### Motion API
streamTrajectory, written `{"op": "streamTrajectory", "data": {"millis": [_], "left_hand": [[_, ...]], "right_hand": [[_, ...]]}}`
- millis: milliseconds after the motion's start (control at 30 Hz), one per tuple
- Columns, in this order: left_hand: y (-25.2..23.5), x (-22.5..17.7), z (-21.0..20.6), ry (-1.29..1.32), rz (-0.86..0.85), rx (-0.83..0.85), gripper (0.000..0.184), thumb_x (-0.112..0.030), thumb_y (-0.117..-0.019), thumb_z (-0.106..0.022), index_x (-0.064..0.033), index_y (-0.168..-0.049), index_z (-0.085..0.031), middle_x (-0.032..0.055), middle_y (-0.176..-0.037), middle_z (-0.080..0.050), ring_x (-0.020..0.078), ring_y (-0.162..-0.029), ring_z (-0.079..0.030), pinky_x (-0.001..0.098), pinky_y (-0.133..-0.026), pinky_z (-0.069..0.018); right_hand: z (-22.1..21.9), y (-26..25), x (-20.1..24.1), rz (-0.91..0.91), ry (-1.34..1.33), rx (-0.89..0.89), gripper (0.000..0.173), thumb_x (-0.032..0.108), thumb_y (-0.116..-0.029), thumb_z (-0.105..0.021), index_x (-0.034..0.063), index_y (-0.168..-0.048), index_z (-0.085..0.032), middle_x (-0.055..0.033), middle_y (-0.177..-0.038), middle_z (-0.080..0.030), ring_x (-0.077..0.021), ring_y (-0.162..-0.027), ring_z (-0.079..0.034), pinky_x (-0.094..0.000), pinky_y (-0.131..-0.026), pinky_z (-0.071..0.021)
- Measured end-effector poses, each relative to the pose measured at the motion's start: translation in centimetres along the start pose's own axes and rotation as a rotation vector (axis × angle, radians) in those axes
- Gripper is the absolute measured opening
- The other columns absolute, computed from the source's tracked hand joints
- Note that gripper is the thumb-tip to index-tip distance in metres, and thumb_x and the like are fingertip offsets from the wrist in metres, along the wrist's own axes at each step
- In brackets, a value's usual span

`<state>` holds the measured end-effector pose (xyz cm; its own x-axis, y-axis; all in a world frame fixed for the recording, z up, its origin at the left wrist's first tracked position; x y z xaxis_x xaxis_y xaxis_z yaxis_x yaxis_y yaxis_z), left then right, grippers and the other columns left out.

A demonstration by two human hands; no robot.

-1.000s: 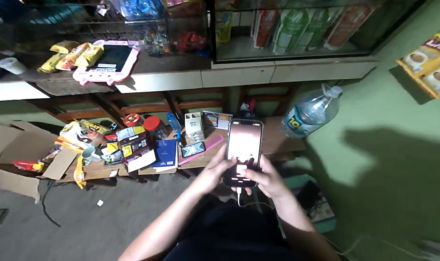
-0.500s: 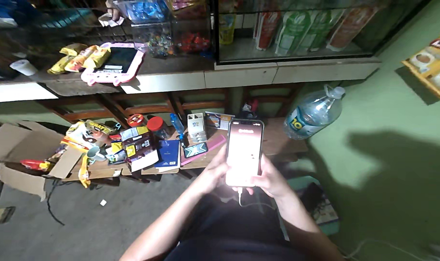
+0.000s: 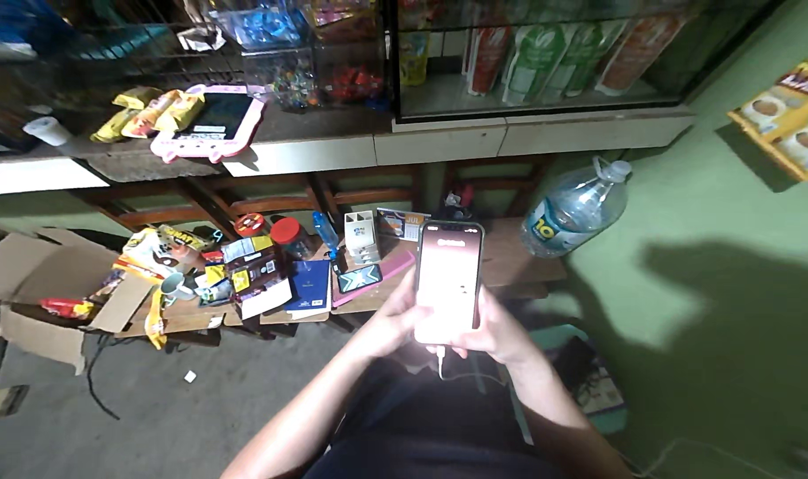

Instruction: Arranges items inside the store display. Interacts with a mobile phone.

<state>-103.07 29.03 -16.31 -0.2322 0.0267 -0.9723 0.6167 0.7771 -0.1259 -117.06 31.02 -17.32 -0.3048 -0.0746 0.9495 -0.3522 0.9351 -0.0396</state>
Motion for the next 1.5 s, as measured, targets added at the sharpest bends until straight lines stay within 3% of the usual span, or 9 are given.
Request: {"op": "streamTrajectory", "data": {"millis": [300,433,567,633,833,1000,1233,1500], "left_hand": [[0.03,-0.18,0.20,-0.025,0.015,-0.028,0.057,-0.008,-0.0955,-0.037,0.0011,-0.148,-0.019,-0.0079,-0.116,-0.064,-0.0010,-0.092,-0.068,0.0204,-0.074,-0.0600],[0.06,-0.28,0.18,-0.040,0.021,-0.034,0.058,-0.007,-0.0949,-0.037,0.0044,-0.148,-0.018,-0.0065,-0.119,-0.062,-0.0024,-0.099,-0.066,0.0207,-0.084,-0.0578],[-0.07,-0.22,0.26,-0.017,0.009,-0.023,0.057,-0.006,-0.0945,-0.037,0.0010,-0.148,-0.018,-0.0077,-0.116,-0.064,-0.0012,-0.094,-0.068,0.0207,-0.076,-0.0599],[-0.12,-0.15,0.34,-0.012,-0.014,-0.011,0.057,-0.006,-0.0952,-0.037,0.0009,-0.148,-0.018,-0.0083,-0.117,-0.064,-0.0015,-0.096,-0.067,0.0208,-0.079,-0.0593],[-0.22,-0.18,0.33,-0.016,-0.035,-0.004,0.052,-0.005,-0.0968,-0.038,0.0004,-0.146,-0.022,-0.0089,-0.113,-0.065,-0.0015,-0.093,-0.068,0.0203,-0.078,-0.0594],[-0.24,-0.22,0.32,-0.012,-0.007,-0.015,0.051,-0.005,-0.0971,-0.040,-0.0017,-0.145,-0.022,-0.0086,-0.109,-0.067,-0.0004,-0.086,-0.069,0.0202,-0.069,-0.0605],[-0.14,-0.22,0.43,-0.018,-0.057,0.005,0.053,-0.008,-0.0981,-0.045,-0.0006,-0.145,-0.021,-0.0105,-0.111,-0.066,-0.0017,-0.091,-0.069,0.0192,-0.074,-0.0597],[-0.02,-0.22,0.32,-0.067,-0.049,-0.097,0.051,-0.006,-0.0958,-0.053,0.0023,-0.139,-0.029,-0.0094,-0.104,-0.068,-0.0017,-0.083,-0.069,0.0188,-0.069,-0.0599]], "right_hand": [[0.05,-0.29,0.13,-0.024,0.023,-0.020,0.074,-0.003,-0.0644,-0.074,0.0040,-0.127,-0.035,0.0043,-0.093,-0.070,-0.0041,-0.063,-0.068,-0.0195,-0.047,-0.0544],[0.11,-0.35,0.07,-0.003,0.019,-0.005,0.073,-0.002,-0.0650,-0.075,0.0042,-0.126,-0.035,0.0042,-0.094,-0.071,-0.0041,-0.064,-0.068,-0.0190,-0.048,-0.0546],[0.04,-0.36,0.24,-0.044,0.041,-0.040,0.072,-0.008,-0.0652,-0.069,0.0025,-0.128,-0.035,0.0031,-0.094,-0.070,-0.0043,-0.064,-0.068,-0.0187,-0.048,-0.0545],[-0.01,-0.38,0.28,-0.059,0.055,-0.058,0.071,-0.010,-0.0660,-0.067,0.0022,-0.128,-0.036,0.0033,-0.093,-0.070,-0.0037,-0.063,-0.067,-0.0180,-0.048,-0.0539],[0.04,-0.52,0.21,-0.017,0.053,-0.041,0.075,-0.005,-0.0644,-0.073,0.0027,-0.128,-0.035,0.0043,-0.094,-0.069,-0.0029,-0.063,-0.067,-0.0182,-0.049,-0.0546],[-0.07,-0.55,0.26,-0.018,0.041,-0.035,0.072,-0.005,-0.0659,-0.073,0.0037,-0.127,-0.035,0.0049,-0.093,-0.069,-0.0026,-0.062,-0.066,-0.0180,-0.049,-0.0541],[-0.23,-0.68,0.10,-0.003,0.048,-0.021,0.075,0.000,-0.0663,-0.077,0.0037,-0.128,-0.035,0.0048,-0.093,-0.069,-0.0027,-0.063,-0.066,-0.0184,-0.049,-0.0543],[-0.65,-0.59,0.23,0.003,0.058,-0.035,0.073,-0.001,-0.0673,-0.076,0.0033,-0.128,-0.035,0.0055,-0.092,-0.069,-0.0019,-0.063,-0.066,-0.0178,-0.049,-0.0545]]}}
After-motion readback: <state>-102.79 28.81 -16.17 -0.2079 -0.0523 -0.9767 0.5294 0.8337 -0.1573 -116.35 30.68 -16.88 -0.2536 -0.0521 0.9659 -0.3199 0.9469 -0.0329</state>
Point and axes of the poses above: each hand's wrist, its own y-axis away from the middle knuckle, its own z-axis out of the back of the hand, x = y × z, the point moved 5 cm from there along -y, towards the middle knuckle
